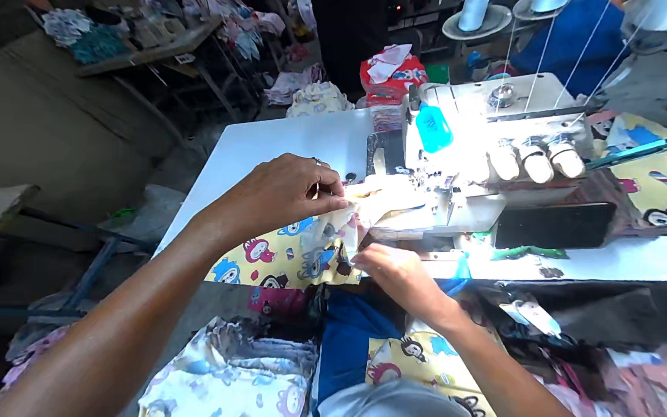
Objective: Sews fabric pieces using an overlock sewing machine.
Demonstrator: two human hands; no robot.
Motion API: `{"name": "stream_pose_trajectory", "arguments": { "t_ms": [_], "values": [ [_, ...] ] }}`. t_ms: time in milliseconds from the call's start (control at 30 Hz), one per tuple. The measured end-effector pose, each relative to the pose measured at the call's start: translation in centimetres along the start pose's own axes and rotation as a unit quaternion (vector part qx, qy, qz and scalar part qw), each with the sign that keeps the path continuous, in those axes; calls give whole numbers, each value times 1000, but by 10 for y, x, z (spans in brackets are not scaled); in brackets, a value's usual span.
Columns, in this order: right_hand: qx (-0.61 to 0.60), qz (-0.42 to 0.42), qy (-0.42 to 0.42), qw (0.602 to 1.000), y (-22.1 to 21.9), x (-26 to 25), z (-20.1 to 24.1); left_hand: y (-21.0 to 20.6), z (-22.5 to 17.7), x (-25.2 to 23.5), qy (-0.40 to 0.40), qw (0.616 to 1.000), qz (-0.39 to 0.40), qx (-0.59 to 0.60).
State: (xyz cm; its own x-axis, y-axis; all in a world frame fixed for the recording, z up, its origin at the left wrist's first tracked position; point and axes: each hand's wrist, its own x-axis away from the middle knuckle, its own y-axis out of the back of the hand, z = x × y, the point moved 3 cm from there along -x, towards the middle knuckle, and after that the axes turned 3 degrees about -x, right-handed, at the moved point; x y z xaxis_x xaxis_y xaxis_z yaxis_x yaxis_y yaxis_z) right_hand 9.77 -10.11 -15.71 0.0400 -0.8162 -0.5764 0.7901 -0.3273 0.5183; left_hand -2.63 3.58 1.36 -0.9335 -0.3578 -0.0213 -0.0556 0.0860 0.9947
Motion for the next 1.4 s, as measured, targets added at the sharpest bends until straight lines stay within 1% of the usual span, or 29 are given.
{"name": "stream_pose_trajectory", "arguments": {
  "t_ms": [67, 133, 200, 267, 367, 467, 533, 633, 733, 867, 967, 1033, 1133, 1200, 1400],
  "values": [
    [24, -83, 4, 996, 22, -6, 5, -5, -2, 0, -4, 1000, -13, 21],
    [54, -149, 8, 987, 41, -13, 8, -6, -5, 0, -12, 999, -16, 26],
    [88, -185, 5, 979, 53, -19, 6, -5, -9, 0, -16, 999, -19, 28],
    [130, -200, -3, 971, 59, -24, 3, -4, -12, 2, -17, 999, -18, 26],
    [195, -209, -26, 958, 58, -25, -3, -5, -14, 6, -16, 1000, -13, 17],
    [207, -199, -31, 957, 56, -28, -1, -7, -17, 8, -20, 1000, -14, 6],
    [168, -192, -21, 967, 54, -32, 5, -7, -18, 8, -17, 1000, -13, 3],
    [78, -167, -4, 983, 51, -37, 15, -7, -18, 6, -9, 1000, -14, -2],
    [65, -169, 12, 983, 50, -39, 21, -8, -18, 6, -10, 1000, -11, -3],
    [94, -194, 6, 977, 48, -38, 21, -10, -19, 7, -12, 1000, -14, -15],
    [120, -207, 11, 971, 48, -35, 19, -13, -19, 7, -38, 998, -41, -28],
    [136, -212, 15, 968, 49, -32, 15, -16, -18, 7, -48, 998, -43, -16],
    [170, -220, 11, 961, 51, -24, 3, -16, -18, 9, -40, 999, -28, 7],
    [188, -226, 3, 956, 52, -18, -6, -17, -19, 9, -33, 999, -32, 14],
    [187, -240, -8, 953, 56, -12, -16, -19, -18, 8, -28, 999, -44, 1]
  ]
}}
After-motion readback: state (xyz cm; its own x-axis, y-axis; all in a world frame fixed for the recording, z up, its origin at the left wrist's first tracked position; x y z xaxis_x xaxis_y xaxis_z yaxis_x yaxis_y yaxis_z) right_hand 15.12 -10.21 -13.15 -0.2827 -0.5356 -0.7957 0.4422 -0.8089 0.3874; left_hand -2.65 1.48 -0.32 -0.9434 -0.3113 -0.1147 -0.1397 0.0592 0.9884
